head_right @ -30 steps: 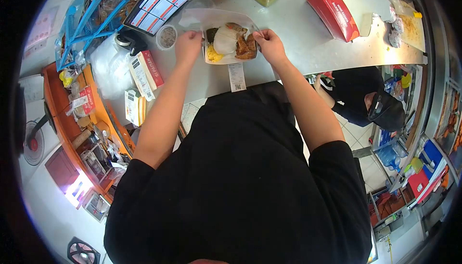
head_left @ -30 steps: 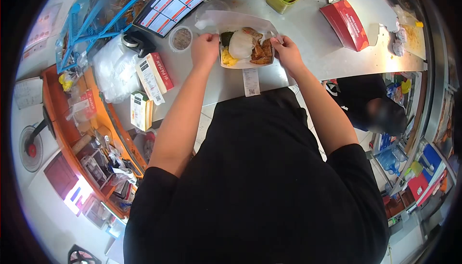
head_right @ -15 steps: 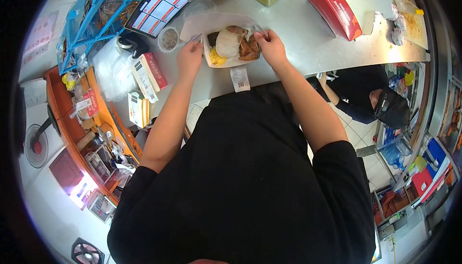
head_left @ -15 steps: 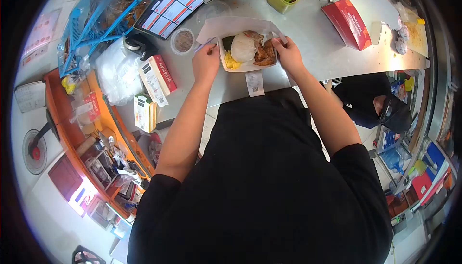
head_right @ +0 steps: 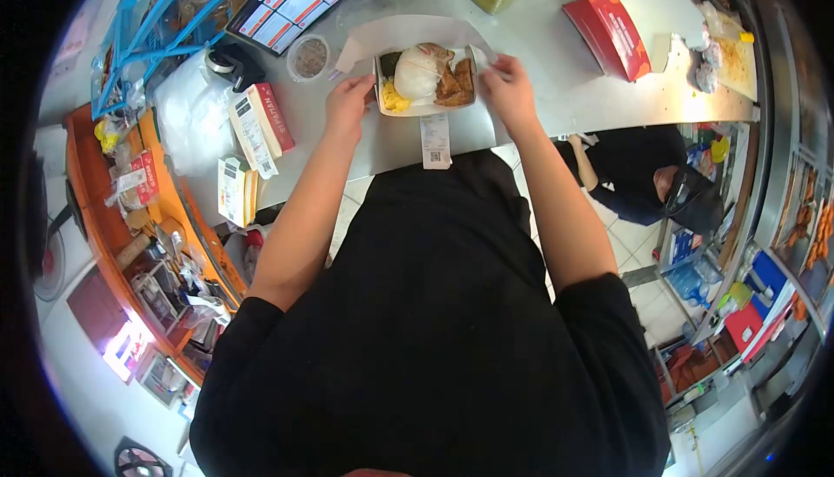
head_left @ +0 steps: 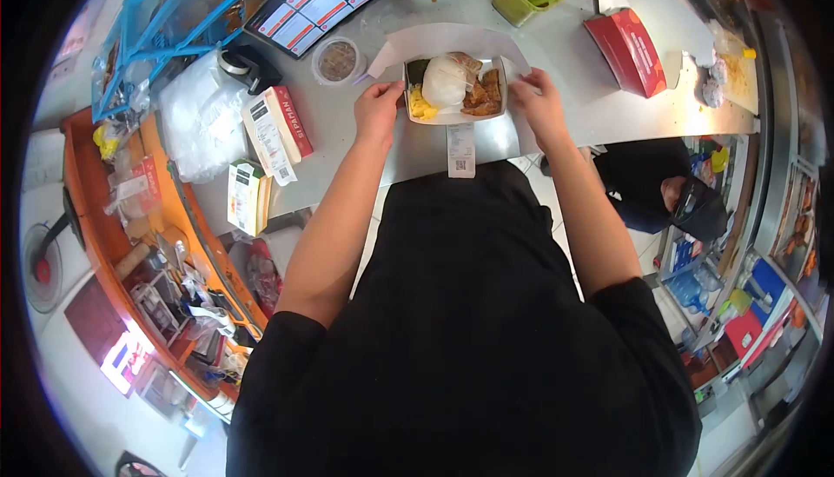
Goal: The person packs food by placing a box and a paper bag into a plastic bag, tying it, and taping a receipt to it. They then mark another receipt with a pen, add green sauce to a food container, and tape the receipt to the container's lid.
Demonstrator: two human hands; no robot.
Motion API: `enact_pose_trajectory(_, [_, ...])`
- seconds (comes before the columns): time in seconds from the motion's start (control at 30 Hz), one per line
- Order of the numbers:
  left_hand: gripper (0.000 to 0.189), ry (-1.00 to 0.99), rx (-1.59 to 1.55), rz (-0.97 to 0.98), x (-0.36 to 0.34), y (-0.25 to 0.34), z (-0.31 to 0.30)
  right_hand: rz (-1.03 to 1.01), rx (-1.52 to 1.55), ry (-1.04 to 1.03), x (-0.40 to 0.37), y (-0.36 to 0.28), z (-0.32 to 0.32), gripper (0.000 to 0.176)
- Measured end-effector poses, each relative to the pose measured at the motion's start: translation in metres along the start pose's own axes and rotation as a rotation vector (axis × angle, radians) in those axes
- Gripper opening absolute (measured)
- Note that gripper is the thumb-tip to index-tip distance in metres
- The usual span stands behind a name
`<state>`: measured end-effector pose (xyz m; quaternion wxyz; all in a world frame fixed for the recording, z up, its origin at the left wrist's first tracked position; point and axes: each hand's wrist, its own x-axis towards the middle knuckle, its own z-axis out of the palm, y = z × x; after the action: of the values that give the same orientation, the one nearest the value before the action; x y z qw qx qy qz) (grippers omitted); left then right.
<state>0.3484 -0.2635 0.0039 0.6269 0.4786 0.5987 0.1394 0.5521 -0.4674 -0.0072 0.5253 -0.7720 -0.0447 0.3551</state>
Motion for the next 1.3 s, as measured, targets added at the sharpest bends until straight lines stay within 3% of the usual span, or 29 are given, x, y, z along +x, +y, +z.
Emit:
enact_pose_trajectory(0.03, [0.023, -0.055, -0.081, -0.091, 0.001, 0.000, -0.003, -0.211, -0.072, 0.073, 0.008, 0.008, -0.010, 0.032])
enact_pose_trajectory(0.07, [0.025, -0.110, -0.160, -0.183, 0.001, -0.003, -0.008, -0.219, -0.082, 0.058, 0.005, -0.007, -0.009, 0.032])
enact_pose_trajectory(0.13, [0.025, -0.033, -0.177, -0.140, -0.010, 0.003, -0.012, -0.644, -0.221, 0.258, -0.007, -0.072, -0.011, 0.028])
enact_pose_trajectory(0.2, [0.025, 0.036, -0.183, -0.091, -0.026, 0.012, -0.011, -0.842, -0.189, 0.117, -0.004, -0.133, 0.002, 0.027])
enact_pose_trajectory(0.23, [0.026, 0.221, -0.029, 0.339, -0.035, 0.014, -0.011, -0.843, -0.188, 0.116, 0.004, -0.152, 0.008, 0.027])
enact_pose_trajectory(0.27, [0.027, 0.401, 0.135, 0.767, -0.042, 0.017, -0.011, -0.697, -0.299, -0.095, 0.015, -0.166, 0.014, 0.035])
enact_pose_trajectory(0.3, [0.027, 0.398, 0.138, 0.767, -0.047, 0.030, -0.010, -0.542, -0.404, -0.302, 0.024, -0.171, 0.021, 0.043])
enact_pose_trajectory(0.33, [0.025, 0.338, 0.174, 1.020, -0.048, 0.044, -0.008, -0.537, -0.402, -0.298, 0.029, -0.170, 0.028, 0.043])
enact_pose_trajectory(0.37, [0.024, 0.270, 0.206, 1.268, -0.051, 0.057, -0.006, -0.406, -0.651, -0.537, 0.033, -0.169, 0.034, 0.050])
enact_pose_trajectory(0.4, [0.024, 0.265, 0.203, 1.262, -0.053, 0.065, -0.001, -0.259, -0.897, -0.777, 0.033, -0.166, 0.038, 0.057])
enact_pose_trajectory(0.47, [0.027, -0.051, 0.369, 0.735, -0.052, 0.076, 0.012, -0.326, -1.368, -0.835, 0.025, -0.118, 0.049, 0.044])
enact_pose_trajectory(0.5, [0.044, 0.033, 0.755, 0.896, -0.032, 0.046, 0.018, -0.449, -1.368, -0.629, 0.013, -0.091, 0.045, 0.040])
enact_pose_trajectory(0.53, [0.044, 0.046, 0.741, 0.893, -0.033, 0.024, 0.020, -0.577, -1.357, -0.426, -0.005, -0.067, 0.038, 0.043])
enact_pose_trajectory(0.57, [0.057, 0.127, 0.888, 0.958, -0.040, 0.007, 0.021, -0.594, -1.370, -0.433, -0.022, -0.052, 0.035, 0.043])
enact_pose_trajectory(0.6, [0.069, 0.213, 1.039, 1.018, -0.042, -0.008, 0.023, -0.676, -1.194, -0.241, -0.036, -0.041, 0.032, 0.051])
enact_pose_trajectory(0.63, [0.087, 0.190, 0.927, 1.008, -0.038, -0.023, 0.025, -0.741, -1.002, -0.056, -0.040, -0.029, 0.034, 0.061])
enact_pose_trajectory(0.67, [0.087, 0.195, 0.928, 1.001, -0.035, -0.028, 0.027, -0.744, -1.003, -0.065, -0.037, -0.013, 0.038, 0.061])
enact_pose_trajectory(0.7, [0.087, 0.101, 0.635, 0.838, -0.034, -0.033, 0.028, -0.697, -0.789, 0.030, -0.038, 0.002, 0.042, 0.066])
enact_pose_trajectory(0.73, [0.088, 0.008, 0.347, 0.665, -0.034, -0.039, 0.028, -0.638, -0.576, 0.124, -0.039, 0.017, 0.043, 0.072])
enact_pose_trajectory(0.77, [0.088, -0.123, 0.178, 0.478, -0.033, -0.035, 0.026, -0.324, -0.221, -0.092, -0.037, 0.021, 0.045, 0.078])
enact_pose_trajectory(0.8, [0.088, -0.126, 0.183, 0.477, -0.021, -0.041, 0.024, -0.321, -0.217, -0.090, -0.034, 0.020, 0.048, 0.078])
enact_pose_trajectory(0.87, [0.087, -0.287, 0.322, 0.603, -0.003, -0.037, 0.020, -0.084, 0.218, -0.025, -0.021, 0.015, 0.053, 0.075])
enact_pose_trajectory(0.93, [0.083, -0.242, 0.378, 0.519, -0.007, -0.033, 0.025, -0.075, 0.183, 0.008, -0.016, 0.013, 0.052, 0.068])
enact_pose_trajectory(1.0, [0.079, -0.184, 0.437, 0.443, -0.010, -0.023, 0.031, -0.224, -0.394, -0.067, -0.016, 0.007, 0.053, 0.063])
enact_pose_trajectory(1.1, [0.066, -0.166, 0.210, 0.151, -0.014, -0.003, 0.035, -0.288, -0.305, -0.072, -0.012, 0.002, 0.053, 0.057])
enact_pose_trajectory(1.27, [0.071, -0.117, 0.484, 0.252, -0.011, 0.015, 0.028, -0.245, -0.539, -0.015, -0.015, -0.039, 0.040, 0.051])
enact_pose_trajectory(1.3, [0.072, -0.114, 0.572, 0.285, -0.010, 0.020, 0.025, -0.147, -0.569, -0.069, -0.014, -0.051, 0.035, 0.052])
